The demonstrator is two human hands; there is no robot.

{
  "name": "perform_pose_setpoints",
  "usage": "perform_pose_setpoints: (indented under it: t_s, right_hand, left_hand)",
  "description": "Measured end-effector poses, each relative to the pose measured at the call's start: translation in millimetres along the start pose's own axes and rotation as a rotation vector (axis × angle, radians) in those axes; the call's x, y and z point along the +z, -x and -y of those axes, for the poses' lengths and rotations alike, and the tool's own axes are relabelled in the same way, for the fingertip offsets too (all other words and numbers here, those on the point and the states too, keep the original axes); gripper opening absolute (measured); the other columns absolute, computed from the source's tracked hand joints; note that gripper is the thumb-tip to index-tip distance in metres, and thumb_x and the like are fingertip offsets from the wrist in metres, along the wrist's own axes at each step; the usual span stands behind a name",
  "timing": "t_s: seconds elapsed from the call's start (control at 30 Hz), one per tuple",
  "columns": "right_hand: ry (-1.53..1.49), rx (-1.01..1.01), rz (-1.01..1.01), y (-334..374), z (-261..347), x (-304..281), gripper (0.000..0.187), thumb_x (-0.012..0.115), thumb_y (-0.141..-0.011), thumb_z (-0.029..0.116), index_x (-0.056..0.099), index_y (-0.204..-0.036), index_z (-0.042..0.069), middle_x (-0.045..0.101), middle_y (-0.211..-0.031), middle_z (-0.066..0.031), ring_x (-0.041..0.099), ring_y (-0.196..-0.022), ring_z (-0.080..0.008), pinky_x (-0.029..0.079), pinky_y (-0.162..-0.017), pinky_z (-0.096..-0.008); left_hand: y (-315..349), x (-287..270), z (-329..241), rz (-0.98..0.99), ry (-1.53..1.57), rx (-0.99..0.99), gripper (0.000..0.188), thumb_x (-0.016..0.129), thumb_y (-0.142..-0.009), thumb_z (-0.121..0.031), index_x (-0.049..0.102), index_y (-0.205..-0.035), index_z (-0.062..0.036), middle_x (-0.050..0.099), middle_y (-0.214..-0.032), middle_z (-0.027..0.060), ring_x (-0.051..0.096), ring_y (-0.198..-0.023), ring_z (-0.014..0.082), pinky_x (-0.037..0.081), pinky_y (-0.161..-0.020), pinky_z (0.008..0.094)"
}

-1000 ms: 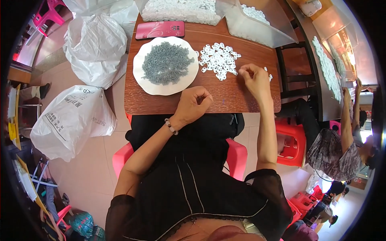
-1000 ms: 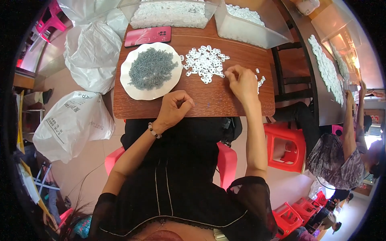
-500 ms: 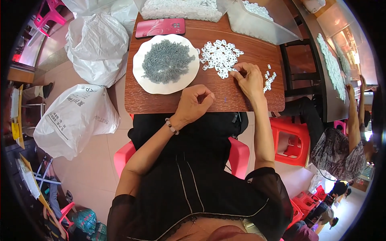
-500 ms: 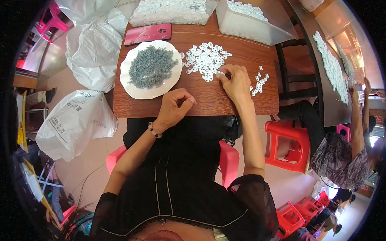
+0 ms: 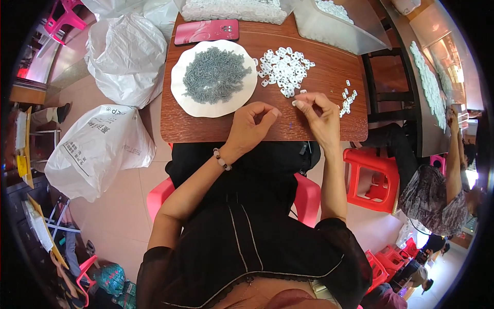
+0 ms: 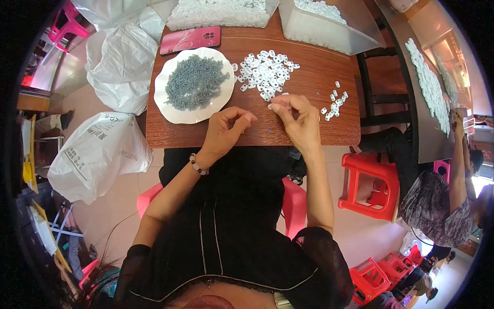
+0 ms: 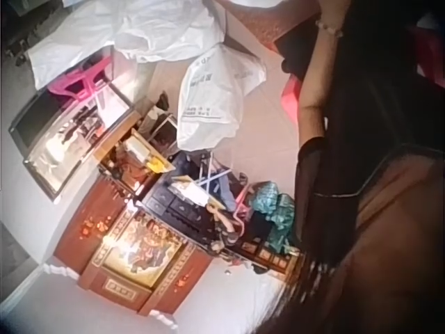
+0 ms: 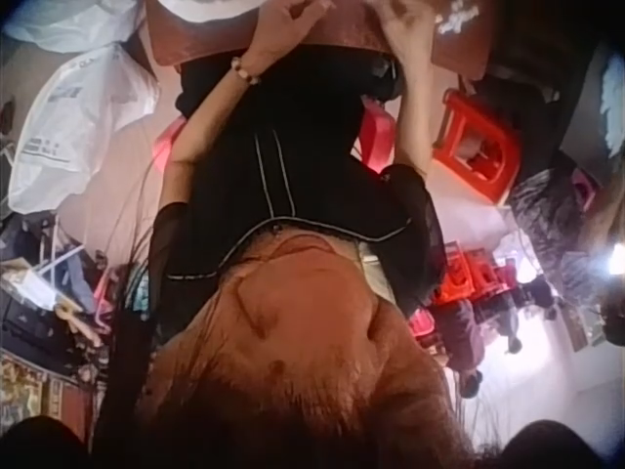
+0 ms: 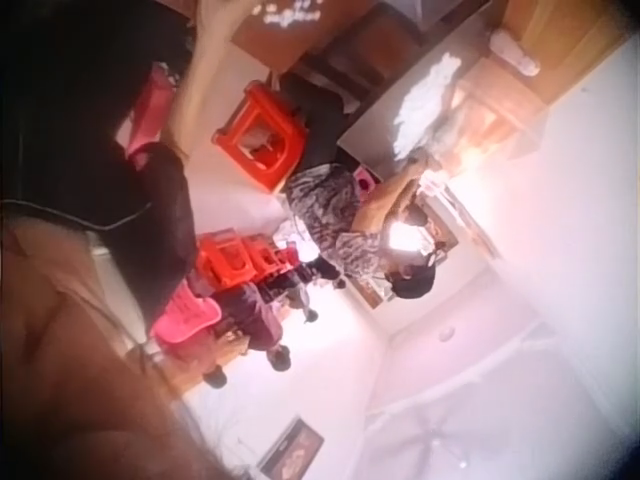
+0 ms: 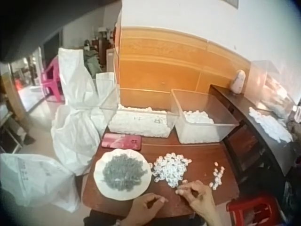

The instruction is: Picking small grey beads and inserting them into the holes of white plastic components.

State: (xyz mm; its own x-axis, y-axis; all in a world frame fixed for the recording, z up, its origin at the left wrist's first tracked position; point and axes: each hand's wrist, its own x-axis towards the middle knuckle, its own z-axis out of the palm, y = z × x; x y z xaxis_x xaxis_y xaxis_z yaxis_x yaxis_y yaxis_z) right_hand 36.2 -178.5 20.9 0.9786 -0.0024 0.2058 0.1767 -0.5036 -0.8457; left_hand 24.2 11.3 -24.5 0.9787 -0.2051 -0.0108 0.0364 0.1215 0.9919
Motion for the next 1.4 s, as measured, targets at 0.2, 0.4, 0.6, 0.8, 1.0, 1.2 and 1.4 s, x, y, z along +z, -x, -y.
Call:
perform_pose_setpoints:
  t_s: [0.2,0.4,0.6,0.8,1.0,1.2,1.4]
  right_hand:
    - [-0.218,0.08,0.09,23,7,-2,0.013,0.069,-0.085,0.008,0.071,-0.097,0.003,0.062,-0.076,0.0007,0.049,-0.067,-0.0056,0.041,-0.064,-0.0205]
    - [-0.315,0.194,0.138,32,9,-1,0.011,0.066,-0.088,0.005,0.065,-0.098,0.0,0.061,-0.081,0.0038,0.051,-0.074,-0.0026,0.042,-0.068,-0.0185]
    - [-0.136,0.073,0.112,39,11,1,0.009,0.066,-0.087,0.003,0.065,-0.095,0.0,0.059,-0.079,0.0045,0.048,-0.071,-0.0027,0.04,-0.066,-0.0181]
    - [-0.054,-0.028,0.038,39,12,1,0.011,0.068,-0.08,0.0,0.067,-0.091,0.002,0.061,-0.072,-0.0033,0.05,-0.067,-0.0131,0.041,-0.061,-0.0256]
    - [0.071,-0.182,0.079,35,26,-4,0.016,0.07,-0.075,-0.002,0.068,-0.091,0.001,0.063,-0.075,-0.006,0.054,-0.071,-0.0187,0.044,-0.065,-0.0287]
    - [0.117,-0.31,0.076,31,15,-9,0.014,0.073,-0.072,0.0,0.069,-0.085,0.001,0.064,-0.074,-0.0077,0.055,-0.071,-0.0233,0.045,-0.062,-0.0321]
    - [0.097,-0.242,0.063,32,14,-6,0.009,0.071,-0.076,0.0,0.067,-0.084,0.001,0.061,-0.07,-0.0081,0.054,-0.066,-0.0209,0.043,-0.062,-0.0303]
  left_hand:
    - [1,9,-6,0.008,0.032,0.04,0.019,0.066,-0.09,-0.017,0.068,-0.092,0.0019,0.062,-0.071,-0.0031,0.05,-0.061,0.0007,0.039,-0.053,0.0176]
    - [5,15,-22,0.073,0.038,-0.045,0.019,0.067,-0.089,-0.017,0.068,-0.092,0.002,0.064,-0.07,-0.0008,0.053,-0.062,0.0021,0.043,-0.055,0.0187]
    - [3,11,-19,0.122,0.008,-0.098,0.02,0.069,-0.087,-0.017,0.069,-0.087,0.003,0.066,-0.07,0.0011,0.055,-0.062,0.0032,0.043,-0.055,0.0194]
    - [3,12,-18,0.185,-0.036,-0.177,0.021,0.068,-0.089,-0.02,0.069,-0.089,0.0015,0.066,-0.075,0.0022,0.056,-0.064,0.0044,0.045,-0.057,0.0183]
    - [2,12,-25,0.18,0.137,-0.322,0.02,0.063,-0.091,-0.016,0.069,-0.088,0.0022,0.064,-0.072,0.0027,0.054,-0.062,0.0047,0.044,-0.056,0.0188]
    - [0,11,-26,0.224,0.199,-0.331,0.022,0.062,-0.093,-0.019,0.069,-0.088,0.0012,0.065,-0.072,0.003,0.053,-0.061,0.0041,0.043,-0.055,0.0187]
    - [3,12,-26,0.185,0.044,-0.192,0.014,0.063,-0.087,-0.012,0.068,-0.089,0.0007,0.065,-0.072,0.0026,0.054,-0.061,0.0045,0.044,-0.055,0.0204]
